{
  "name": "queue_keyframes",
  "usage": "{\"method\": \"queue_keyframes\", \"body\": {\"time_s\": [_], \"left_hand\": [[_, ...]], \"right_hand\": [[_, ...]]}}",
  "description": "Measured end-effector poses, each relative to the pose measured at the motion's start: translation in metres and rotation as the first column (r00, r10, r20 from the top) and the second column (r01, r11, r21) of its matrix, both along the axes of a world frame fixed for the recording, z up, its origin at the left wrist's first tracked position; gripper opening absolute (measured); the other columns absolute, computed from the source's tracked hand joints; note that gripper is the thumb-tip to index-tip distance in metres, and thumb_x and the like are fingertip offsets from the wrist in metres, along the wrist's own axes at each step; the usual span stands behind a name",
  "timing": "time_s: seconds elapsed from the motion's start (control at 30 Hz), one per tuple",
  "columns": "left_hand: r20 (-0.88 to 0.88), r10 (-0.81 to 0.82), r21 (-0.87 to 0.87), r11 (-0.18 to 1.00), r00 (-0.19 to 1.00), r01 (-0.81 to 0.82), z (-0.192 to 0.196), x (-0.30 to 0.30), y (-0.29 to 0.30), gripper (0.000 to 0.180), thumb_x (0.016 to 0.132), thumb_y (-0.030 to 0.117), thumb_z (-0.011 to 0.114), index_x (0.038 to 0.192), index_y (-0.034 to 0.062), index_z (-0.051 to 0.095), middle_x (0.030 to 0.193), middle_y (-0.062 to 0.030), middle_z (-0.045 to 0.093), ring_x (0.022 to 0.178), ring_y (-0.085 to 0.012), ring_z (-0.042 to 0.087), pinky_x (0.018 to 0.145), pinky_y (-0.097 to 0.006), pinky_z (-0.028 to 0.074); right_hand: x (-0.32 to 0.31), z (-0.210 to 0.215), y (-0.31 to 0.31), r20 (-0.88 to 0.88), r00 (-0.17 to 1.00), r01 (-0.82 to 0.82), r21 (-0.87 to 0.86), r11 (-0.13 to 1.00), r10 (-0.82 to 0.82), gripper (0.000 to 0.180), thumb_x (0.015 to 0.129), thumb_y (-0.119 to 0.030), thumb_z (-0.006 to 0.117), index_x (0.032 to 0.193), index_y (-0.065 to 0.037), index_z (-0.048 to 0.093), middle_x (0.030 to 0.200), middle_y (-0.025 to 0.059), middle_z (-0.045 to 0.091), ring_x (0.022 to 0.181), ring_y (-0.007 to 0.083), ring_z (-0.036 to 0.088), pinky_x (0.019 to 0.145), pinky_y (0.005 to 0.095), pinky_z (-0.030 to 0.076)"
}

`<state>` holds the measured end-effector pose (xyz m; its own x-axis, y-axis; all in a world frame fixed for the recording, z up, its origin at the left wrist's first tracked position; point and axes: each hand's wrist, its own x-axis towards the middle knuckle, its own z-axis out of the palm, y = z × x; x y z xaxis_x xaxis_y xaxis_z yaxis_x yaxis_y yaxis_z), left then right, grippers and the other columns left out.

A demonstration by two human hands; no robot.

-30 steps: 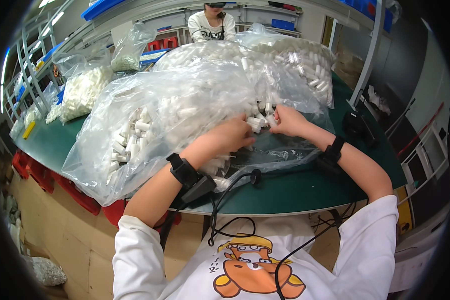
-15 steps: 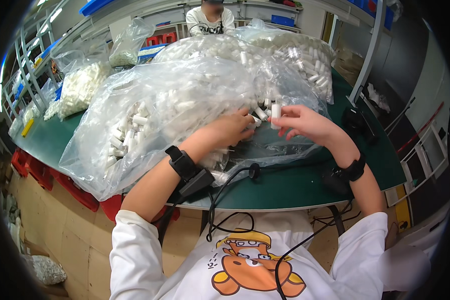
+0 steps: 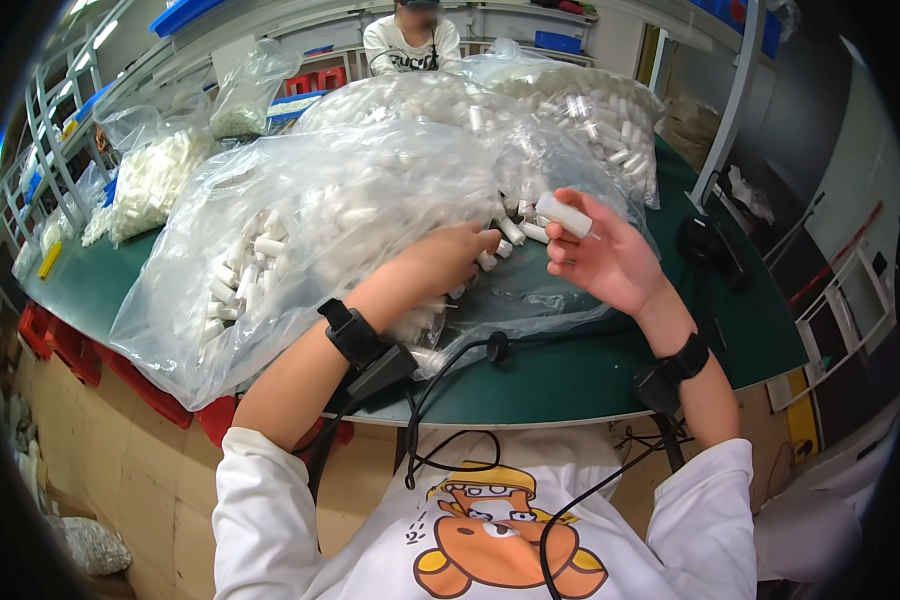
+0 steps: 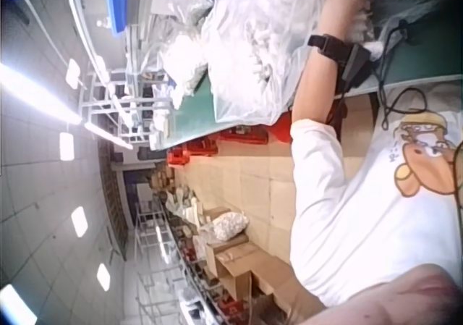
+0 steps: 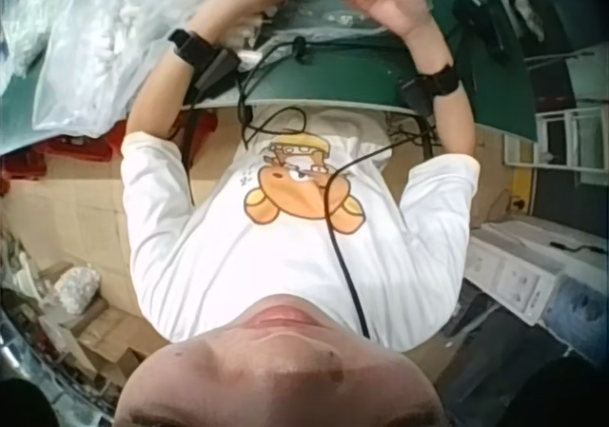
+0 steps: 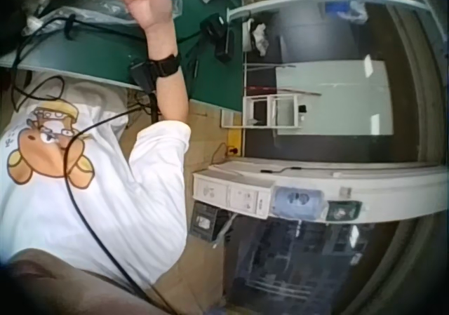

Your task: The person repeatedly picks up small white cylindrical objects from a large plastic bag and joins them together by hand. They handle the items one at a time, connecting two pieces and placing the assembled unit back into the bag. The process is repetitive and involves manual dexterity without the use of tools.

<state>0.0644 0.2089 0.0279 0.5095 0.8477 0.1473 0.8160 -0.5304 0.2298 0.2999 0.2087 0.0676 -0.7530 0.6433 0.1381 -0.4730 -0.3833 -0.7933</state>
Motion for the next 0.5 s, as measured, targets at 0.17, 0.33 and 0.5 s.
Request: {"method": "queue_keyframes", "body": {"time_s": [0.17,0.33,0.5], "left_hand": [[-0.021,0.019,-0.013,1.0,1.0,-0.02,-0.0044,0.0018,0.0005,0.027,0.086,0.011,0.052,0.112,0.0137,0.048,0.105,-0.0139,0.052,0.093,-0.0343,0.055,0.077,-0.043,0.044],[-0.009,0.067,-0.083,0.994,0.998,-0.067,0.0035,0.0056,-0.0053,0.023,0.087,0.014,0.05,0.109,0.0125,0.046,0.103,-0.0156,0.054,0.094,-0.0349,0.055,0.077,-0.043,0.044],[-0.029,0.011,-0.056,0.998,1.0,-0.013,0.0035,0.003,-0.0057,0.022,0.086,0.013,0.052,0.106,0.01,0.043,0.101,-0.0164,0.055,0.091,-0.0356,0.056,0.075,-0.043,0.044]], "right_hand": [[0.0004,-0.01,0.0056,-0.045,0.998,-0.037,0.124,0.992,0.042,0.026,0.093,-0.02,0.047,0.118,-0.015,0.044,0.103,0.0118,0.051,0.082,0.0191,0.054,0.08,0.0359,0.045],[-0.0001,-0.0093,0.0023,-0.065,0.994,-0.072,0.21,0.975,0.088,0.031,0.09,-0.015,0.05,0.12,-0.011,0.042,0.107,0.0123,0.054,0.1,0.0246,0.057,0.089,0.0385,0.045],[-0.0001,-0.0078,0.0031,0.016,0.997,-0.082,0.194,0.978,0.08,0.044,0.089,-0.012,0.051,0.13,-0.005,0.035,0.105,0.0128,0.054,0.1,0.0266,0.058,0.092,0.0393,0.045]]}}
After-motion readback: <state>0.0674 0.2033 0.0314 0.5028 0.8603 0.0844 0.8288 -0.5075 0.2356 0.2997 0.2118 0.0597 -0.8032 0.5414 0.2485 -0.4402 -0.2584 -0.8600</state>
